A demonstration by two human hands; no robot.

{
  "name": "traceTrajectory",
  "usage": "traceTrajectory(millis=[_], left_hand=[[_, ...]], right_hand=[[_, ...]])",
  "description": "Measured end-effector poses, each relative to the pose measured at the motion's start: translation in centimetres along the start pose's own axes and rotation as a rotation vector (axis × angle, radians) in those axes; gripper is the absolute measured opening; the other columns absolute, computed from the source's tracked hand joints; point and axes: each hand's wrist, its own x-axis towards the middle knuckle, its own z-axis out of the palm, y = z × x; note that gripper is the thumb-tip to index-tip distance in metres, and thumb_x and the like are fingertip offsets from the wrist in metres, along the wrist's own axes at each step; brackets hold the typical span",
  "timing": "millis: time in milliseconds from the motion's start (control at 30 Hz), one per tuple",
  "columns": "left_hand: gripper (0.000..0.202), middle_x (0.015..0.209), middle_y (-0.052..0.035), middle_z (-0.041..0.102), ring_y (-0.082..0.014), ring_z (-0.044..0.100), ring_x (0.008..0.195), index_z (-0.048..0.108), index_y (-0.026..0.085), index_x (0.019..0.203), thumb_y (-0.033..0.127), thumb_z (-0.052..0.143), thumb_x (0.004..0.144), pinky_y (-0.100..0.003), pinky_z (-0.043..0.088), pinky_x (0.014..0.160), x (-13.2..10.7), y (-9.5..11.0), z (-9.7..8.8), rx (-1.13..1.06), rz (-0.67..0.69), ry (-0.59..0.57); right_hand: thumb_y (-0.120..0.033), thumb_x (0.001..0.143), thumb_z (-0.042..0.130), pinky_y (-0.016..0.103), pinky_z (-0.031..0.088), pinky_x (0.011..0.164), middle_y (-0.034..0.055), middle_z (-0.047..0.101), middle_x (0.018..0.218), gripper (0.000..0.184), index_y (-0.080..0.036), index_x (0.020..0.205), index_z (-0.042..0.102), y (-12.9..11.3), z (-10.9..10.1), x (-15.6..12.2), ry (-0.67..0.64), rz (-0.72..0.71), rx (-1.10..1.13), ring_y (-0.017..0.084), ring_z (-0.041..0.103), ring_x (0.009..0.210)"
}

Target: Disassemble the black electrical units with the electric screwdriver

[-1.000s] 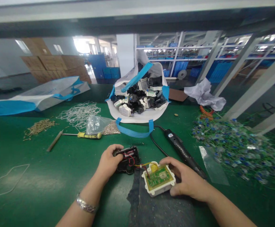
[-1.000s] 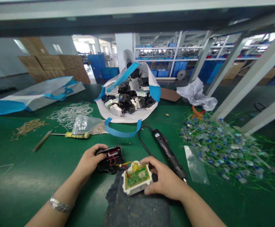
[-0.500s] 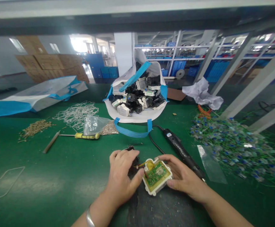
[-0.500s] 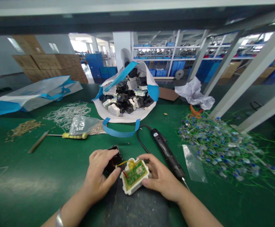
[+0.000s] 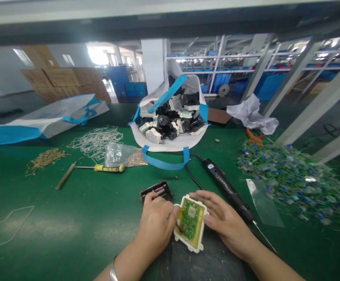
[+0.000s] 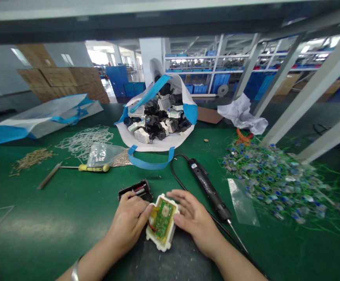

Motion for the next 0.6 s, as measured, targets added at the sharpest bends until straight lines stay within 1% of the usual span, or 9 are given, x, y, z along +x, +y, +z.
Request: traceTrajectory(millis=[67,100,167,233,300,367,500,600], left_hand=[[0.034,0.056,-0.0014,0.052,-0.014,0.047,0.057,0.053,0.014,0.059,0.02,0.033,0.087,-0.036,0.03,0.075,0.0,-0.2,0.3,-0.014,-0.009,0.055],[0.035,0.054,-0.001,0.051,-0.0135,0.046,0.056,0.052,0.014,0.057,0.02,0.033,0.087,-0.034,0.031,0.073,-0.1,-0.3,0.4,-0.014,-0.013,0.092],[0.037,0.051,-0.0006,0.048,-0.0131,0.043,0.053,0.048,0.015,0.053,0.02,0.034,0.087,-0.031,0.032,0.067,-0.1,-0.3,0.6,-0.002,-0.029,0.175],[0.038,0.049,-0.0005,0.045,-0.0131,0.042,0.051,0.045,0.015,0.05,0.02,0.035,0.087,-0.028,0.031,0.061,-0.1,-0.3,0.7,0.005,-0.057,0.254],[0.039,0.048,-0.0005,0.045,-0.0132,0.042,0.051,0.044,0.015,0.049,0.02,0.035,0.087,-0.027,0.031,0.058,-0.2,-0.2,0.7,-0.01,-0.082,0.307],[0.038,0.049,-0.0006,0.046,-0.0131,0.044,0.052,0.045,0.015,0.05,0.02,0.035,0.087,-0.026,0.032,0.057,-0.2,-0.1,0.7,-0.029,-0.098,0.324],[0.037,0.053,-0.0007,0.051,-0.013,0.046,0.052,0.049,0.016,0.054,0.021,0.035,0.087,-0.025,0.033,0.055,-0.2,0.2,0.6,-0.058,-0.148,0.309],[0.036,0.056,-0.0012,0.054,-0.0132,0.048,0.054,0.053,0.016,0.056,0.022,0.035,0.086,-0.025,0.034,0.054,-0.3,0.4,0.6,-0.114,-0.179,0.289]], right_hand=[[-0.039,0.078,0.07,0.042,0.024,0.097,0.0105,0.04,0.122,0.05,-0.021,0.115,0.041,0.3,0.1,-0.1,0.024,0.023,0.037,0.026,0.033,0.114],[-0.041,0.078,0.069,0.042,0.024,0.097,0.0104,0.04,0.122,0.052,-0.021,0.116,0.04,0.4,0.2,-0.2,0.015,0.036,0.052,0.025,0.033,0.114],[-0.044,0.077,0.069,0.04,0.023,0.098,0.0106,0.038,0.123,0.056,-0.02,0.117,0.039,0.6,0.5,-0.3,-0.039,0.048,0.073,0.025,0.031,0.116],[-0.043,0.077,0.07,0.039,0.025,0.098,0.0107,0.037,0.124,0.057,-0.019,0.118,0.039,0.6,0.8,-0.3,-0.121,0.041,0.094,0.025,0.029,0.117],[-0.041,0.077,0.07,0.038,0.026,0.097,0.0105,0.037,0.124,0.056,-0.019,0.118,0.039,0.5,1.1,-0.2,-0.184,0.038,0.114,0.024,0.029,0.117],[-0.039,0.078,0.07,0.037,0.026,0.097,0.0107,0.037,0.123,0.058,-0.019,0.12,0.036,0.3,1.3,-0.2,-0.214,0.051,0.117,0.023,0.031,0.117],[-0.033,0.073,0.075,0.038,0.027,0.097,0.0119,0.038,0.122,0.073,-0.018,0.126,0.028,0.2,1.6,-0.3,-0.259,0.105,0.132,0.024,0.034,0.114],[-0.033,0.069,0.078,0.038,0.027,0.097,0.0099,0.042,0.119,0.074,-0.02,0.124,0.03,0.3,1.8,-0.3,-0.245,0.113,0.152,0.024,0.038,0.111]])
